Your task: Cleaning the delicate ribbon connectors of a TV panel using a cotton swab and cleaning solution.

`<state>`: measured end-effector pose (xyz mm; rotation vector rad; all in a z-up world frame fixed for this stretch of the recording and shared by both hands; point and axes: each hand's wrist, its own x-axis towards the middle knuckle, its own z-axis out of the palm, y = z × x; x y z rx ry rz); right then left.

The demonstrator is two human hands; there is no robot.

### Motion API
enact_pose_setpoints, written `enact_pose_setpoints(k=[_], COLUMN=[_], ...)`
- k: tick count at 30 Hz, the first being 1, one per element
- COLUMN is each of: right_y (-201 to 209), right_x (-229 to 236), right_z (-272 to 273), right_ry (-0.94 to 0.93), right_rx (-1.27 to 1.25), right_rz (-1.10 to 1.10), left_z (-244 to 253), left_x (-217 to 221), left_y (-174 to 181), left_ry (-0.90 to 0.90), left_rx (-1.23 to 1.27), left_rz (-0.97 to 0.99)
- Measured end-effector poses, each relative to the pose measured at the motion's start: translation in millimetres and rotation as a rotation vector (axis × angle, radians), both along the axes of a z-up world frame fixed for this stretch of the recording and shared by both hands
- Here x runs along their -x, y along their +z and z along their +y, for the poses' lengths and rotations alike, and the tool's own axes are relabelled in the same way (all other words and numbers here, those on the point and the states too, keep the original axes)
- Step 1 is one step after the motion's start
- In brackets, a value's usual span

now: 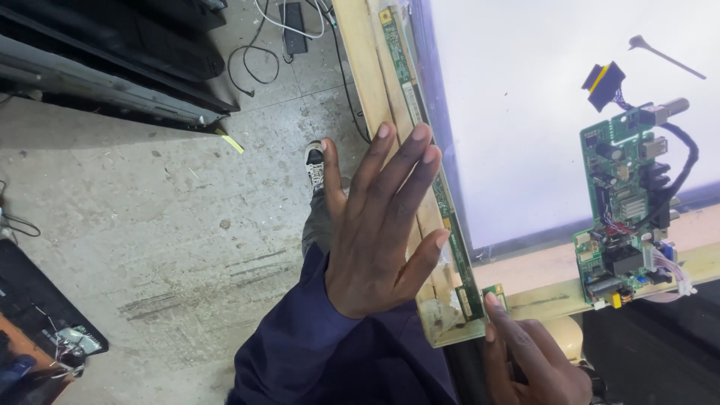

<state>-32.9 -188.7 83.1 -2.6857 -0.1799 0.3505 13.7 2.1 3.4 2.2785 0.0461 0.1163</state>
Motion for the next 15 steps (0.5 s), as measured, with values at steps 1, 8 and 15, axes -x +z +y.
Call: enact_pose_setpoints(k=[1,8,15], right_y=[3,8,5], right_x=[2,7,15], right_z=[-2,-10,-17], right_ry=[-0.007,-0.001,0.028], right_rx=[0.004,0.091,0.155], right_rz=[0.008,0.111,0.142], left_z=[-3,-19,-22], left_x=[5,35,38], left_y=[2,10,1], left_ry=[-0.007,-0.22,-0.248], left_rx=[0.004,-0.025,-0.078], left_rz=[0.008,0.149,0.183])
